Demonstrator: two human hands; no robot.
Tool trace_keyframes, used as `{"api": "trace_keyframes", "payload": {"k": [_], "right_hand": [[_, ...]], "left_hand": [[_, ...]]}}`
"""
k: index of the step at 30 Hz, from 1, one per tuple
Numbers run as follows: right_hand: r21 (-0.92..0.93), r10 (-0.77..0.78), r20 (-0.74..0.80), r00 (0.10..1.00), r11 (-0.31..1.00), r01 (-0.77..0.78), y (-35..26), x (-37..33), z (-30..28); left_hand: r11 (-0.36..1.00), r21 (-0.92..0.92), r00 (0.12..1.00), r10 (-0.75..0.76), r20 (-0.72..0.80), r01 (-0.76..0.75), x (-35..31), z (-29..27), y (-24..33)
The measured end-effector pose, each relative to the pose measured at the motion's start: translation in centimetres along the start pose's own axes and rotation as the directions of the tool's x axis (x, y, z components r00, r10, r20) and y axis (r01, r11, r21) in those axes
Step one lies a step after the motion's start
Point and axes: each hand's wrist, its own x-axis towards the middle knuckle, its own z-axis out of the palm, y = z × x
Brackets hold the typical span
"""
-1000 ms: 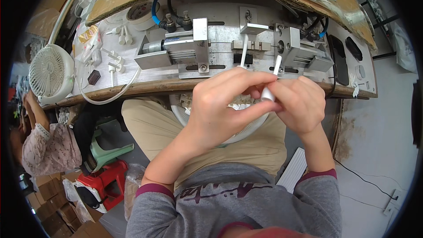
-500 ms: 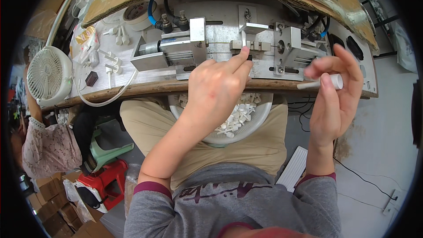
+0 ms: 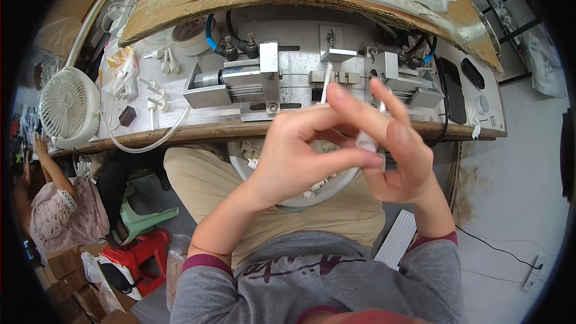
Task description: Assembling small plastic components for spray bottle heads using a pneumatic press machine.
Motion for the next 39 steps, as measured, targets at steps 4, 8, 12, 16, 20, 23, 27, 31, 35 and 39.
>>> {"api": "trace_keyframes", "payload": {"k": [4,8,12,16,20,23,27,31,35,39], "right_hand": [[-0.205,-0.020,-0.179,0.984,0.979,-0.018,2.8,4.0,-4.0],[-0.533,0.110,-0.430,0.896,0.770,-0.351,10.7,6.5,-10.3],[-0.420,0.569,-0.140,0.811,0.707,-0.568,14.6,8.7,-11.5],[-0.481,0.608,-0.032,0.793,0.686,-0.545,14.4,8.9,-9.1],[-0.245,0.645,-0.158,0.747,0.708,-0.663,12.5,8.8,-8.7],[-0.239,0.532,-0.312,0.787,0.758,-0.607,12.2,7.5,-9.1],[0.069,0.401,-0.419,0.814,0.908,-0.412,6.3,6.2,-6.1],[-0.162,0.276,-0.298,0.914,0.929,-0.334,2.7,2.0,-2.7],[-0.307,0.256,-0.220,0.941,0.898,-0.316,1.4,-1.0,1.6],[-0.475,0.207,-0.119,0.971,0.847,-0.238,1.6,-2.5,4.2]], "left_hand": [[0.917,0.351,0.952,0.260,-0.161,-0.191,0.0,-1.2,0.1],[0.727,0.669,0.951,0.292,-0.101,-0.153,-0.4,-1.3,-1.1],[0.474,0.857,0.956,0.285,0.069,-0.204,-0.6,-0.7,-3.2],[0.344,0.921,0.968,0.230,0.103,-0.180,-0.9,0.1,-4.3],[0.341,0.916,0.956,0.268,0.121,-0.212,0.3,-0.7,-4.7],[0.354,0.912,0.962,0.240,0.127,-0.209,0.7,-0.6,-4.5],[0.382,0.907,0.967,0.237,0.090,-0.178,0.4,-0.7,-4.7],[0.415,0.890,0.961,0.263,0.083,-0.190,0.5,-0.8,-4.9],[0.456,0.869,0.971,0.220,0.098,-0.191,0.0,-1.1,-3.9],[0.636,0.732,0.969,0.130,0.209,-0.243,-2.7,-2.2,-3.3]]}}
